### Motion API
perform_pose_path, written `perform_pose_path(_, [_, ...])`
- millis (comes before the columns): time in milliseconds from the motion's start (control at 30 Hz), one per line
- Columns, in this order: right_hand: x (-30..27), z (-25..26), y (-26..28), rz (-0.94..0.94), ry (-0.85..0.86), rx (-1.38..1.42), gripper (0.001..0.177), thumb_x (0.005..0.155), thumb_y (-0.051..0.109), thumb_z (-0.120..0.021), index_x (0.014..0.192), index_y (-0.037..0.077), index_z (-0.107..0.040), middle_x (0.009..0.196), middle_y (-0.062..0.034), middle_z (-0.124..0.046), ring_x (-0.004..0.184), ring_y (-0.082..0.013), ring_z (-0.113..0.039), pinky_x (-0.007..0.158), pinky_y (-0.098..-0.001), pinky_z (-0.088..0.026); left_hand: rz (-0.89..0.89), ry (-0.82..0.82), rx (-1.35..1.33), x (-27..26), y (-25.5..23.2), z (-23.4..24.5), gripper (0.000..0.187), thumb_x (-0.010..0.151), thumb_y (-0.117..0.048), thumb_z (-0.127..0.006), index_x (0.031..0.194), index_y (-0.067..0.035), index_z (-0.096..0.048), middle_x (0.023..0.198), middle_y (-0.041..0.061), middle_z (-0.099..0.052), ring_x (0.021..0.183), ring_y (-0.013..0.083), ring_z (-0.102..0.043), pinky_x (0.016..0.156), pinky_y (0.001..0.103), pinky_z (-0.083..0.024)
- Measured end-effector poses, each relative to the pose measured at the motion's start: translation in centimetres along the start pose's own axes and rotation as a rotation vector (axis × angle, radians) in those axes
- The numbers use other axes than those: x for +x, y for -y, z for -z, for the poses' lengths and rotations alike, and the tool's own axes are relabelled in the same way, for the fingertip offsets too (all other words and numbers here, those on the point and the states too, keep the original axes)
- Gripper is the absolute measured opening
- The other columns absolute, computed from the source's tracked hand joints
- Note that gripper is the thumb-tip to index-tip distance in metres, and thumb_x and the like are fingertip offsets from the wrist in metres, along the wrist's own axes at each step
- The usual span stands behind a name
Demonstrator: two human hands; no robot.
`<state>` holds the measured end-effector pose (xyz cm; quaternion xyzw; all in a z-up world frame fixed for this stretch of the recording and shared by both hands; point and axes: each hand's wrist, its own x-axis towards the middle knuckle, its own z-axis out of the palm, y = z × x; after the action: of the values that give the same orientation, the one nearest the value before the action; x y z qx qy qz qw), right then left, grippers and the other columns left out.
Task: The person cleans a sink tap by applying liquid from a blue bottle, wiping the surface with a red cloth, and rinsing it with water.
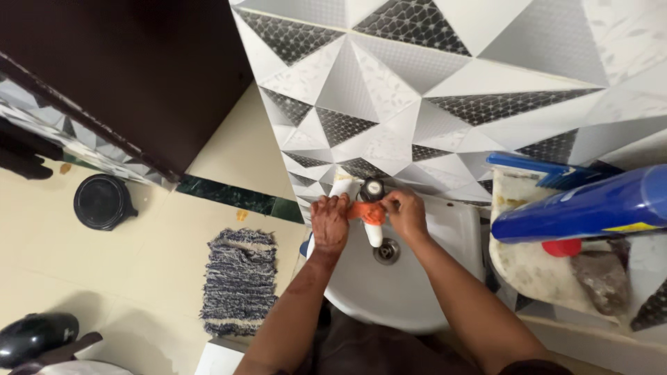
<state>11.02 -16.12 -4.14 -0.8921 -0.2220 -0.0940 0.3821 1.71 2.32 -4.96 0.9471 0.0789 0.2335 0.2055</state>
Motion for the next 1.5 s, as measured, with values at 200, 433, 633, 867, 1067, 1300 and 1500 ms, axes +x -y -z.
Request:
perform_pose_path(200, [0.0, 0.2, -0.5, -0.133, 0.044, 0.076, 0.006, 0.086, -0.001, -0.072, 0.090, 0.004, -0.074, 0.090, -0.0105, -0.077, 0.077, -0.0228, -0.074, 0.071, -0.0351, -0.057, -0.057, -0.081, -0.004, -0.2, -1.6, 0.1, 0.026, 0.090, -0.011, -0.057, 0.114, -0.009, -0.067, 0.105, 0.008, -0.072, 0.104, 0.0305, -0.060, 0.091, 0.049, -0.043])
perform_pose_path(433, [-0.5, -0.3, -0.7, -0.115, 0.067, 0.068, 0.007, 0.083, -0.004, -0.071, 0.084, 0.003, -0.074, 0.088, -0.0100, -0.078, 0.080, -0.0224, -0.075, 0.071, -0.0334, -0.056, 0.063, 0.015, 0.006, 0.6, -0.6, 1.6, 0.011, 0.093, -0.018, -0.063, 0.101, -0.016, -0.070, 0.097, 0.003, -0.074, 0.101, 0.0275, -0.061, 0.091, 0.047, -0.043])
perform_pose_path(633, [-0.6, -1.2, -1.2, -0.102, 0.000, 0.074, 0.005, 0.083, -0.003, -0.071, 0.085, 0.002, -0.072, 0.082, -0.0099, -0.073, 0.070, -0.0209, -0.069, 0.067, -0.0331, -0.055, -0.026, -0.129, 0.037, 0.3, -1.2, 1.7, 0.009, 0.087, -0.015, -0.063, 0.094, -0.015, -0.069, 0.087, 0.004, -0.072, 0.093, 0.0288, -0.062, 0.085, 0.049, -0.043])
perform_pose_path(867, [-5.5, 3.1, 2.1, -0.092, 0.030, 0.153, 0.008, 0.089, 0.010, -0.077, 0.093, 0.005, -0.072, 0.094, -0.0080, -0.074, 0.075, -0.0181, -0.070, 0.068, -0.0320, -0.055, -0.007, 0.093, -0.282, -3.4, -1.7, 5.3, 0.010, 0.087, -0.004, -0.065, 0.093, -0.011, -0.061, 0.081, 0.008, -0.066, 0.084, 0.0325, -0.063, 0.078, 0.048, -0.047])
perform_pose_path(1067, [-7.5, 2.8, 1.2, -0.254, 0.128, 0.532, 0.006, 0.099, 0.007, -0.065, 0.098, 0.002, -0.062, 0.099, -0.0056, -0.074, 0.083, -0.0089, -0.065, 0.077, -0.0263, -0.054, 0.184, 0.276, -0.576, -4.5, -3.8, 7.7, 0.027, 0.084, 0.001, -0.060, 0.108, -0.005, -0.050, 0.083, 0.013, -0.067, 0.079, 0.0339, -0.069, 0.067, 0.044, -0.052])
perform_pose_path(1300, [-6.3, 3.3, 0.8, -0.358, 0.218, 0.721, 0.015, 0.095, 0.002, -0.066, 0.110, 0.000, -0.068, 0.099, -0.0074, -0.074, 0.089, -0.0096, -0.068, 0.083, -0.0254, -0.056, 0.356, 0.277, -0.686, -3.2, -3.6, 8.5, 0.024, 0.100, -0.001, -0.059, 0.117, -0.010, -0.075, 0.093, 0.012, -0.077, 0.080, 0.0241, -0.073, 0.074, 0.035, -0.056])
perform_pose_path(1500, [-4.1, 4.8, 2.4, -0.355, 0.288, 0.683, 0.019, 0.095, 0.004, -0.065, 0.110, -0.001, -0.075, 0.096, -0.0068, -0.077, 0.086, -0.0111, -0.072, 0.082, -0.0261, -0.060, 0.510, 0.378, -0.791, -1.6, -1.9, 6.6, 0.027, 0.088, 0.003, -0.064, 0.111, -0.008, -0.076, 0.095, 0.007, -0.080, 0.088, 0.0136, -0.076, 0.080, 0.028, -0.058])
